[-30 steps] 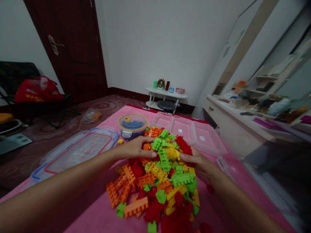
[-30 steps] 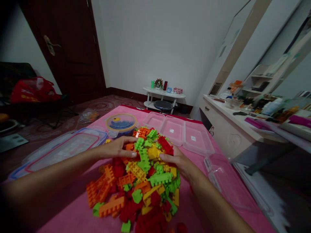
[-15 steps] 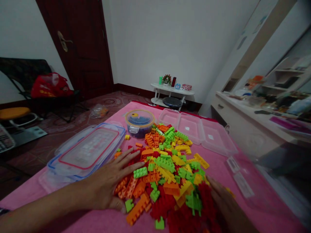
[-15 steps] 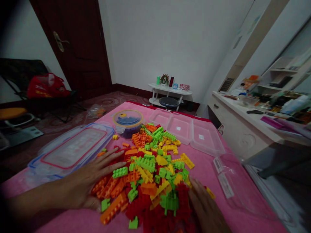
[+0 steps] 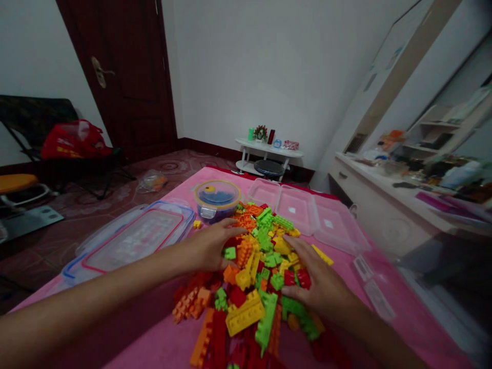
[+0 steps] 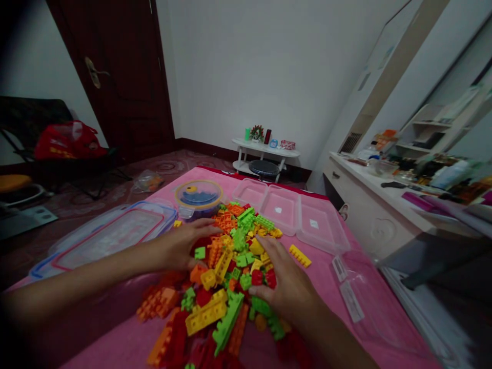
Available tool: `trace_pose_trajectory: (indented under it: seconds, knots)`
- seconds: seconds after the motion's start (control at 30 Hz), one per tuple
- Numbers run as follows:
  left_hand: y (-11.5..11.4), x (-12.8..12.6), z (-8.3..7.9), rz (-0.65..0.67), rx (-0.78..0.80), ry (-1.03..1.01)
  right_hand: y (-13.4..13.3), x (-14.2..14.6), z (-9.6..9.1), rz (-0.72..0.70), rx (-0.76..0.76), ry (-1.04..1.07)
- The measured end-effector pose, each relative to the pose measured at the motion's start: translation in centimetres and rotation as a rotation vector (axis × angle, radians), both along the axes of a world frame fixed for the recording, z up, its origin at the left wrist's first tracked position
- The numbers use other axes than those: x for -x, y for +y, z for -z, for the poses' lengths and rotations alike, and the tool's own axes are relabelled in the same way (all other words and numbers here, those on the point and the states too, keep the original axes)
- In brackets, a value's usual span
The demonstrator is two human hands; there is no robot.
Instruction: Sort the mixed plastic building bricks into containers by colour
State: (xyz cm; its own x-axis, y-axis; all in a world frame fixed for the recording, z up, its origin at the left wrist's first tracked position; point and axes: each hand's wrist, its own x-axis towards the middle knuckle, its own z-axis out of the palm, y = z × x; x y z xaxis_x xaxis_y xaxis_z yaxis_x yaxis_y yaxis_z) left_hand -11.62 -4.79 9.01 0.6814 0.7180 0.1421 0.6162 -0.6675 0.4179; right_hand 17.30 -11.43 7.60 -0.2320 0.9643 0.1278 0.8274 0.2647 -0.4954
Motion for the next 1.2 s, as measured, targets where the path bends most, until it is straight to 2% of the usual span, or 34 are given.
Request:
trace_pose_trajectory:
  seconds: [0.1,0.2,0.27,0.33,0.43,0.53,0.67,0.77,0.87,0.97,1.1,1.2]
  knots:
    - [2.3,-1.8,-2.9,0.008,-0.036,-0.016,2.9,-0.3,-3.0,-0.027,0.116,-0.092]
    - [4.8,-4.6,-3.9,-0.018,-0.088,-0.044,6.6,0.3,-4.2,-0.019,0.106,-0.147]
    - [6.5,-6.5,-3.1,-0.073,-0.176,-0.064,9.2,1.3,-3.7,0.008,-0.021,-0.175]
    - [7.8,-8.2,-1.8,-0.084,-0.202,-0.032,11.4,2.4,-2.5,0.017,-0.155,-0.195]
    - [8.7,-9.6,0.0,-0.096,-0.183,0.062,13.1,3.6,-0.6,-0.027,-0.206,-0.21]
    - [7.8,-9.4,0.7,-0.082,-0.185,0.057,12.3,3.8,-0.1,-0.085,-0.172,-0.163]
    - [4.6,-7.1,-0.2,0.063,-0.126,-0.044,9.2,2.4,-1.4,-0.184,-0.088,-0.053]
    - [3.0,-5.4,-0.7,0.094,-0.114,-0.084,7.9,0.6,-1.7,-0.116,-0.105,0.044]
    - [3.1,-4.7,-0.4,-0.02,-0.17,-0.08,8.1,-0.8,-0.7,0.032,-0.181,0.076]
    - [3.9,-4.8,0.1,-0.124,-0.167,-0.019,8.5,-1.0,0.4,0.047,-0.152,0.019]
    - [3.8,-4.6,-0.4,-0.071,-0.129,-0.029,8.3,0.0,-0.1,0.011,-0.081,-0.071]
    - [3.7,-3.2,-1.0,-0.084,-0.259,-0.124,8.5,0.9,-1.0,0.024,-0.115,-0.076]
